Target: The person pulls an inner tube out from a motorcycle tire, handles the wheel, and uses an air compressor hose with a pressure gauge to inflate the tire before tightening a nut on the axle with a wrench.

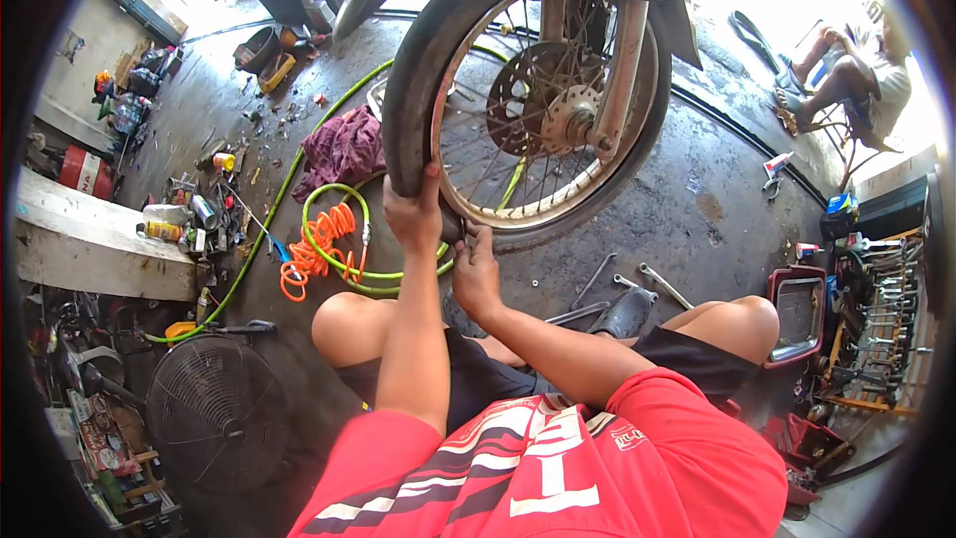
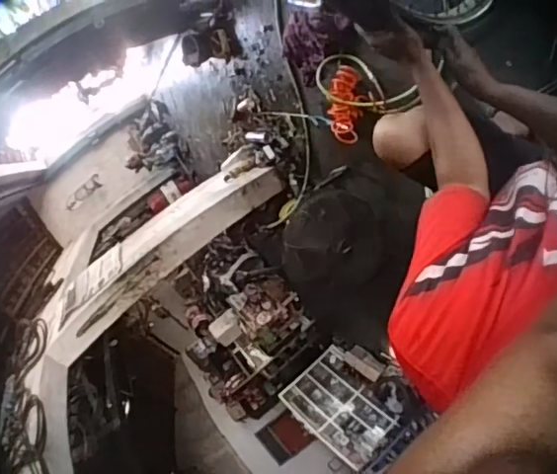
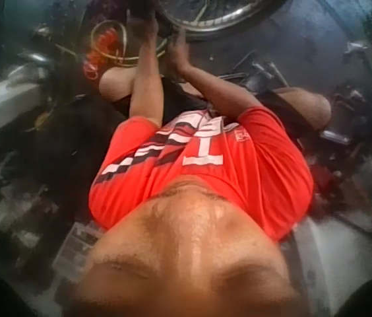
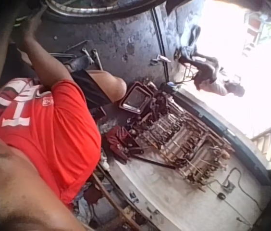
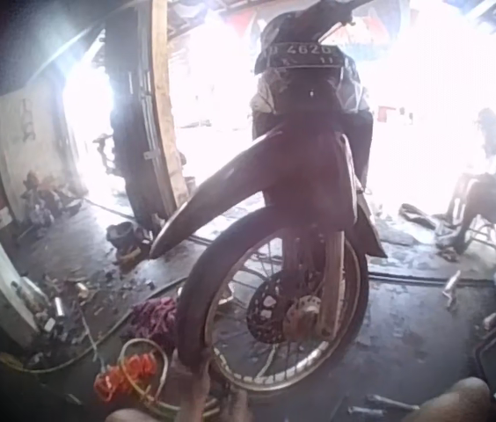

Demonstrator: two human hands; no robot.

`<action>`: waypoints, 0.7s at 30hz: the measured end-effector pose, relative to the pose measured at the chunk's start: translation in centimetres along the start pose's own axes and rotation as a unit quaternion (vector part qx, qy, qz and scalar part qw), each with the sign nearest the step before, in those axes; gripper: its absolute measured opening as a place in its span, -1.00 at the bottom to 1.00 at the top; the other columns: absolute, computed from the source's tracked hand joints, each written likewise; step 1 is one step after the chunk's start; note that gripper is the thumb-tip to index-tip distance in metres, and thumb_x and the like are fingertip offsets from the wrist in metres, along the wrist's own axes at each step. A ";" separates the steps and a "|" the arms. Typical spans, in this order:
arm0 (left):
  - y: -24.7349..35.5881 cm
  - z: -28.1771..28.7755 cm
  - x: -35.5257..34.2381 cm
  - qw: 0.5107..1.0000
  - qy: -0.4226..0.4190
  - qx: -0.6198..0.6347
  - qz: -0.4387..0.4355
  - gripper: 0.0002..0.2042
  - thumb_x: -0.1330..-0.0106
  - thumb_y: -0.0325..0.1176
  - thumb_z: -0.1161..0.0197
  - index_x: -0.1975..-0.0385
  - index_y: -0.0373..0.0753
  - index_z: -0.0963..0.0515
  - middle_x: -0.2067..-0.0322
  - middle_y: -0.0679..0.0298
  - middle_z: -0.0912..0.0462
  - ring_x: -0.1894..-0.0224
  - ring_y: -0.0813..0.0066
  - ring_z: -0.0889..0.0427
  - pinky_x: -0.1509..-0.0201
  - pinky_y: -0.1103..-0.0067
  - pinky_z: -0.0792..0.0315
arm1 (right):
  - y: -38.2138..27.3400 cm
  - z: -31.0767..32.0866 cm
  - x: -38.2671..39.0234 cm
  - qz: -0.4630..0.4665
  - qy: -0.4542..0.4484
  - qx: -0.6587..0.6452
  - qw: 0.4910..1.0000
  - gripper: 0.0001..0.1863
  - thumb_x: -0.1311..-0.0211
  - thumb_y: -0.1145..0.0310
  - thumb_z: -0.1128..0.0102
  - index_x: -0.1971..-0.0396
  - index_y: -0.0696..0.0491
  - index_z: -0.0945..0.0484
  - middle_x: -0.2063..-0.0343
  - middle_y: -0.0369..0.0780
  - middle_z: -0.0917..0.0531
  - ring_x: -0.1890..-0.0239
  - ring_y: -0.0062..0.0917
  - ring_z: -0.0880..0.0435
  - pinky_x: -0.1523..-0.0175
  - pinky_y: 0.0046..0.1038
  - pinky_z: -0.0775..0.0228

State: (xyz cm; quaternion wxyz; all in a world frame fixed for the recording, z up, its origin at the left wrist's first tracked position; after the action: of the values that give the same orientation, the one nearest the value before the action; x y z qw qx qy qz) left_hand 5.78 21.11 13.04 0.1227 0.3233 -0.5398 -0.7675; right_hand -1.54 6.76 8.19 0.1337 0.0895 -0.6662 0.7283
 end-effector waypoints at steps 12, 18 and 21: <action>3.5 -1.4 -3.1 0.996 -0.044 0.068 0.049 -0.42 0.02 0.13 -0.58 0.29 -0.34 -0.67 0.35 0.26 -0.76 0.29 0.53 -0.70 0.12 0.58 -0.50 | 5.3 7.1 0.8 0.114 -0.126 0.148 0.974 -0.61 -0.31 0.37 -0.14 -0.14 -0.10 -0.46 0.42 0.06 -0.67 0.39 0.01 -0.68 0.28 -0.12 -0.51; 4.5 -1.2 -5.0 0.997 -0.063 0.014 0.040 -0.42 0.04 0.16 -0.57 0.30 -0.29 -0.69 0.36 0.26 -0.77 0.27 0.50 -0.72 0.11 0.55 -0.50 | -2.5 9.5 -7.2 0.041 -0.365 0.326 0.871 -0.67 -0.36 0.31 -0.15 -0.10 -0.06 -0.60 0.43 -0.18 -0.71 0.44 -0.57 -0.67 0.24 -0.41 -0.45; 5.6 -2.4 -5.1 0.997 -0.072 0.018 0.032 -0.42 0.04 0.17 -0.57 0.31 -0.29 -0.70 0.37 0.26 -0.77 0.27 0.48 -0.73 0.12 0.55 -0.51 | -2.2 9.4 -10.4 0.072 -0.443 0.311 0.838 -0.70 -0.34 0.34 -0.12 -0.01 0.03 -0.65 0.36 -0.17 -0.75 0.40 -0.53 -0.76 0.19 -0.40 -0.49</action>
State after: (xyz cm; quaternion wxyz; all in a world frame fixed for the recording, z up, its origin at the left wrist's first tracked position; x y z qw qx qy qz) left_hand 10.24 19.92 19.50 0.1017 0.2521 -0.5710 -0.7746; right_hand 8.58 -3.22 7.92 -0.2637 0.3908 -0.3973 0.7873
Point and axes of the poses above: each hand's wrist, its own x-axis away from the middle knuckle, its own z-axis out of the back of the hand, y = z × x, the point moved 7 cm from there along -x, towards the middle knuckle
